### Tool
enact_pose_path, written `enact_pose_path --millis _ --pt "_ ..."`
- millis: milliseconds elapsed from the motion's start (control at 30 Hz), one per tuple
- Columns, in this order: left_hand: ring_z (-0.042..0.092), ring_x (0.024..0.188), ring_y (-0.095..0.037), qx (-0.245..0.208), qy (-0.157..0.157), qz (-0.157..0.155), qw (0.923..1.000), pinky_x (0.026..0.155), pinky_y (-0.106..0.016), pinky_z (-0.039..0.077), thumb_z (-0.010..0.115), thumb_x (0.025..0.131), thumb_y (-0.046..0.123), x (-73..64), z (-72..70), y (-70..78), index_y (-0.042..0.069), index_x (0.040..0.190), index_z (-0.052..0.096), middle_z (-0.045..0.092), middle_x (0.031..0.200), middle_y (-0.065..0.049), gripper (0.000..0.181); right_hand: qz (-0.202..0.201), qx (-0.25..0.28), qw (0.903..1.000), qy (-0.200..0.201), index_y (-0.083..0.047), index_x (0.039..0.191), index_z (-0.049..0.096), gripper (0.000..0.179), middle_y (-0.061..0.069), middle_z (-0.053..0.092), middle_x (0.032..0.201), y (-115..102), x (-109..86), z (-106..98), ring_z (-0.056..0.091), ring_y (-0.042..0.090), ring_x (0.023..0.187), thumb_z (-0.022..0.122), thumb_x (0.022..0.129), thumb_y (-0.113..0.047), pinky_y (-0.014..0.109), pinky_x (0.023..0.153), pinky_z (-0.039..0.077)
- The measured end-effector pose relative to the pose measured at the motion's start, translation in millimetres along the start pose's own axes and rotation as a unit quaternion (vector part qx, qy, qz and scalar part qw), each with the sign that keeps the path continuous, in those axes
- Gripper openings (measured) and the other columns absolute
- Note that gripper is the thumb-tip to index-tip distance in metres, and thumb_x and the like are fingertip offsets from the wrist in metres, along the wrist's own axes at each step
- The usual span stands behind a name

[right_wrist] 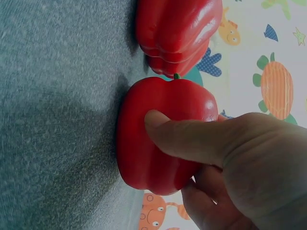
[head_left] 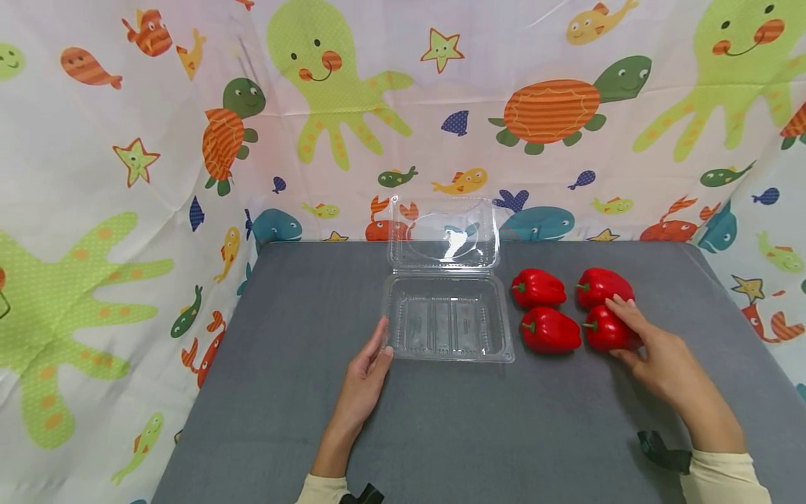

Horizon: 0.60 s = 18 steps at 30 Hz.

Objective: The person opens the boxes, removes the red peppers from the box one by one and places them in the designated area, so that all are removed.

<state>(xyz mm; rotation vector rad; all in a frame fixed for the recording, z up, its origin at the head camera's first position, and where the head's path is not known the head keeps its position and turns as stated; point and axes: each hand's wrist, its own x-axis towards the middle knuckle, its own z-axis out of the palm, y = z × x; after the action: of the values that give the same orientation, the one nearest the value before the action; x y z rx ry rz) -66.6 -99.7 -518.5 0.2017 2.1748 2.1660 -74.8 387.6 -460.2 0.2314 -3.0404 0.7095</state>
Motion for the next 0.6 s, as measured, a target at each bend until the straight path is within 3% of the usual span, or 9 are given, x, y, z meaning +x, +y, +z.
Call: enact_pose_path --millis 333,600 --pt "0.028 0.157 -0.010 0.003 -0.004 0.009 0.9999 0.124 -0.029 0.028 0.051 0.113 0.013 1.2 -0.5 -0.6 0.023 0.167 0.032 0.029 0.172 0.006 0.058 0.012 -0.008 0.9993 -0.034 -0.026 0.172 0.016 0.117 0.030 0.024 0.168 2.1 1.5 -2.5 0.045 0.066 0.125 0.089 0.082 -0.009 0.077 0.084 0.053" --pt "0.029 0.157 -0.009 0.004 -0.002 0.003 1.0000 0.124 -0.031 0.028 0.052 0.113 0.014 0.4 -0.3 1.4 0.023 0.167 0.033 0.031 0.171 0.007 0.057 0.000 -0.011 0.9994 -0.032 -0.024 0.172 0.016 0.117 0.036 0.030 0.163 -2.0 -0.2 -8.7 0.053 0.063 0.118 0.089 0.083 -0.008 0.072 0.081 0.057"
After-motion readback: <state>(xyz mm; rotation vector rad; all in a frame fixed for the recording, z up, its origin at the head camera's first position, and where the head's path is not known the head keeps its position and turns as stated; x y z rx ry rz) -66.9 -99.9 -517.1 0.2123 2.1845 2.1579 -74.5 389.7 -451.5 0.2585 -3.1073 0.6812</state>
